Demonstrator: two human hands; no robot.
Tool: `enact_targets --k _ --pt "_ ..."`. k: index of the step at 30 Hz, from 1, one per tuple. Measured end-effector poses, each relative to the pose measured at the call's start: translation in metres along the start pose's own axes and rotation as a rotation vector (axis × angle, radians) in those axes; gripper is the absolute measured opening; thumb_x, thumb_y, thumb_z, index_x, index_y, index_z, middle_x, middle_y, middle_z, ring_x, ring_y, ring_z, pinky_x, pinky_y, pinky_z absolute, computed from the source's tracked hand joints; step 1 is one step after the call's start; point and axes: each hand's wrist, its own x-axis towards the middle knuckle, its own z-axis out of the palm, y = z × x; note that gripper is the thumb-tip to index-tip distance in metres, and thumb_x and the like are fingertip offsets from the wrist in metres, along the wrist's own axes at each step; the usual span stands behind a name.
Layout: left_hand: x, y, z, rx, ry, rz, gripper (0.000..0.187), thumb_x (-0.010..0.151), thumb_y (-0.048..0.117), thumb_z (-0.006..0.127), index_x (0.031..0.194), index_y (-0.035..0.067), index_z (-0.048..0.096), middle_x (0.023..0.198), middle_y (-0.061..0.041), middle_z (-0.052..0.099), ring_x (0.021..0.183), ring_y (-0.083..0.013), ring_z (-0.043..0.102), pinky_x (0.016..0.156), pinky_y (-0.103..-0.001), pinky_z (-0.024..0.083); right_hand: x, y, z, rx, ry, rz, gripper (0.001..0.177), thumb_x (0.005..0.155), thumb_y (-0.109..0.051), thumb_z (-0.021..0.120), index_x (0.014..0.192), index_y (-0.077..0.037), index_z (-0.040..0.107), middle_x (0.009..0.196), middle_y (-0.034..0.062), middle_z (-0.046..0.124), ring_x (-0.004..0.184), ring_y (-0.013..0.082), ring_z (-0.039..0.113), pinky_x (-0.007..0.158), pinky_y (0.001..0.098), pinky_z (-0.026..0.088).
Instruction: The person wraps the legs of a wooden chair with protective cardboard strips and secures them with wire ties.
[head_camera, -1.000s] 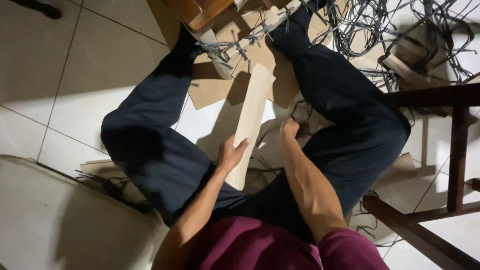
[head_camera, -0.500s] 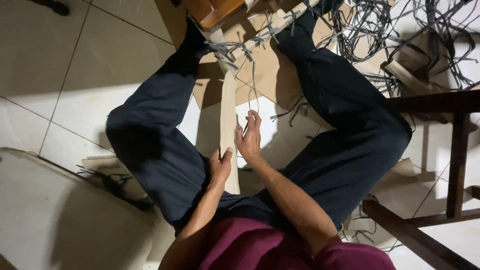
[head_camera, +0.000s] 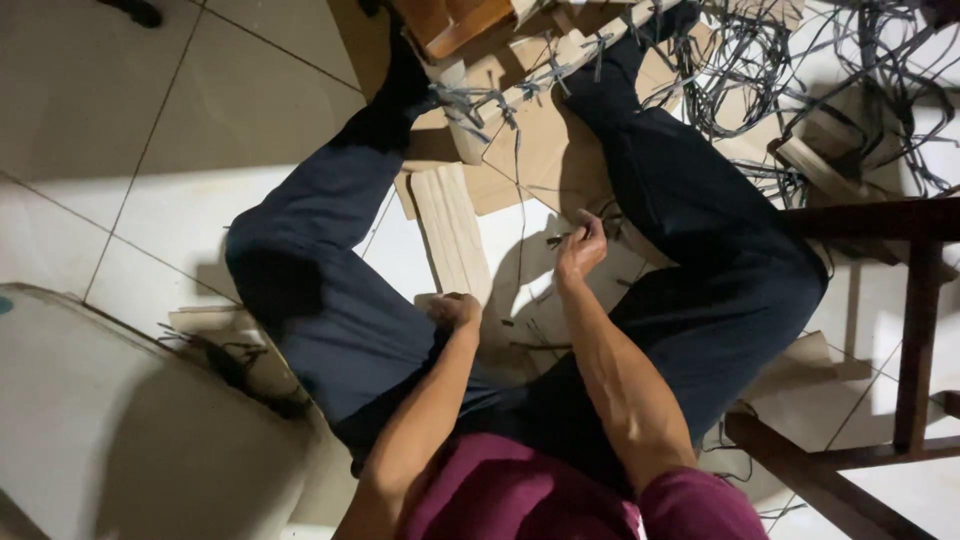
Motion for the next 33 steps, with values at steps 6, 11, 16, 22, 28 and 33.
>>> enact_targets --k 6,11,16,22,28,33 --pt "-0.030 0.049 -0.037 0.106 0.081 0.141 0.033 0.082 0.028 0.073 0.107 0.011 0.061 0.116 -0.018 0.061 0.119 -0.0387 0.052 0.103 -0.052 0.042 0.079 0.172 0.031 -0.572 -0.136 -0.046 0.052 0.092 -0.042 0.074 0.091 0.009 0.066 0.087 0.0276 0.063 0.089 0.0450 0.063 0.085 0.0519 0.052" --pt "-0.025 0.044 -0.018 -0.021 0.079 0.263 0.039 0.082 0.022 0.072 0.115 0.008 0.059 0.117 -0.016 0.062 0.115 -0.0393 0.054 0.098 -0.055 0.040 0.050 0.168 0.039 -0.535 -0.003 -0.310 0.049 0.089 -0.032 0.073 0.109 0.011 0.063 0.105 0.0320 0.064 0.102 0.0514 0.060 0.090 0.0558 0.049" --pt "-0.015 0.051 -0.008 -0.195 0.090 0.431 0.045 0.084 0.020 0.069 0.124 0.004 0.056 0.120 -0.019 0.062 0.113 -0.0337 0.060 0.097 -0.045 0.049 -0.031 0.069 0.024 -0.354 -0.167 -0.381 0.046 0.093 -0.017 0.070 0.129 0.007 0.057 0.119 0.0311 0.063 0.109 0.0457 0.063 0.096 0.0527 0.051" --pt "0.027 0.086 -0.022 -0.650 -0.366 0.277 0.037 0.097 0.040 0.067 0.118 0.010 0.062 0.116 -0.011 0.069 0.108 -0.0223 0.065 0.094 -0.033 0.051 -0.115 -0.044 0.005 -0.147 -0.536 -0.471 0.047 0.087 -0.005 0.065 0.133 0.004 0.055 0.119 0.0272 0.066 0.075 0.0314 0.072 0.069 0.0407 0.058" --pt "-0.032 0.183 -0.124 -0.530 -0.994 0.132 0.044 0.102 0.048 0.046 0.120 0.015 0.069 0.098 -0.002 0.071 0.087 -0.0111 0.067 0.072 -0.030 0.046 -0.137 -0.066 -0.011 -0.053 -0.780 -0.392 0.024 0.094 -0.003 0.061 0.115 -0.001 0.072 0.097 0.0167 0.076 0.078 0.0249 0.076 0.072 0.0370 0.060" --pt "-0.019 0.166 -0.103 -0.770 -0.889 0.454 0.038 0.108 0.039 0.047 0.113 0.006 0.065 0.083 0.002 0.056 0.079 -0.0125 0.060 0.076 -0.031 0.052 -0.132 -0.083 -0.029 0.026 -0.738 -0.123 0.024 0.098 -0.002 0.050 0.107 0.000 0.072 0.098 0.0094 0.078 0.062 0.0160 0.073 0.061 0.0331 0.058"
